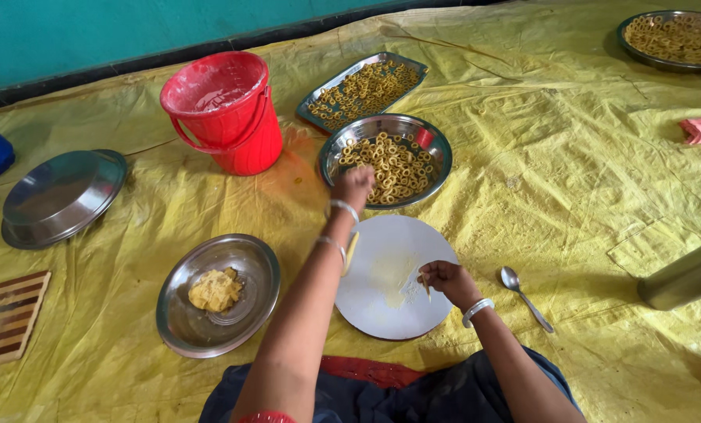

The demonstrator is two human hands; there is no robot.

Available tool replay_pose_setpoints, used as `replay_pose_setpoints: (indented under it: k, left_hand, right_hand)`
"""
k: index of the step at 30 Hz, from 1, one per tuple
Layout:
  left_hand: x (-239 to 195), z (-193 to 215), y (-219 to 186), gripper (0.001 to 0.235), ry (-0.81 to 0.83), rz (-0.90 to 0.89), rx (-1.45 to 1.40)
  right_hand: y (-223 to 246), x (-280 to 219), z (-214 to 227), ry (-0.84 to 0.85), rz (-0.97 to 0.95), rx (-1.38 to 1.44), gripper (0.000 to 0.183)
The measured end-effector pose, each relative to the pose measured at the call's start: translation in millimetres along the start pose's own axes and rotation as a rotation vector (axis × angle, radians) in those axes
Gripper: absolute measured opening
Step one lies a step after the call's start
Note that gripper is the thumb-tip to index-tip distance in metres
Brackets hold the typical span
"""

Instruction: The person rolls small portions of dough into thin ropes on a white plate, then twists them into ring shapes and places them into a metal bowl. The process is repeated continuously with fresh dough from a nearby bowl.

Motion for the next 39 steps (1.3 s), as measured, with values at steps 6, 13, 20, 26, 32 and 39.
replay_pose_setpoints:
  k: [6,13,20,26,32,39]
  left_hand:
    - [-238,-140,66,0.026,0.772,0.911,-0.233]
    - [-271,-150,73,0.021,-0.220,0.788,-0.939]
    - [-249,-90,19,0.020,-0.457,0.557,-0.687]
    - [-242,-81,-9,0.019,-0.220,0.500,-0.604]
    - [-239,-76,-10,0.018,-0.052,0.562,-0.646]
    - [-235,-70,-21,0.029,0.024,0.638,-0.579]
  right_hand:
    - [34,-14,-7,-0.180,-0.026,-0.011,0.030]
    - [70,-25,-31,-0.275,0.164,0.022,0.023]
    - [76,-22,-43,-0.259,0.162,-0.022,0.019]
    - [105,-40,-54,-0.256,0.219,-0.094,0.022]
    - [138,-56,-60,-0.339,0.145,-0.435,0.016]
    - [172,-64,-72,-0.365,0.289,-0.421,0.026]
Point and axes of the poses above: each hand's wrist, its own x-axis towards the middle knuckle, its own z-axis out of the back of the hand, y = z × x, the point moved 10 cm from there along x, towards the middle knuckle, and after that the axes turned 9 degrees about y, right-handed, at the moved point
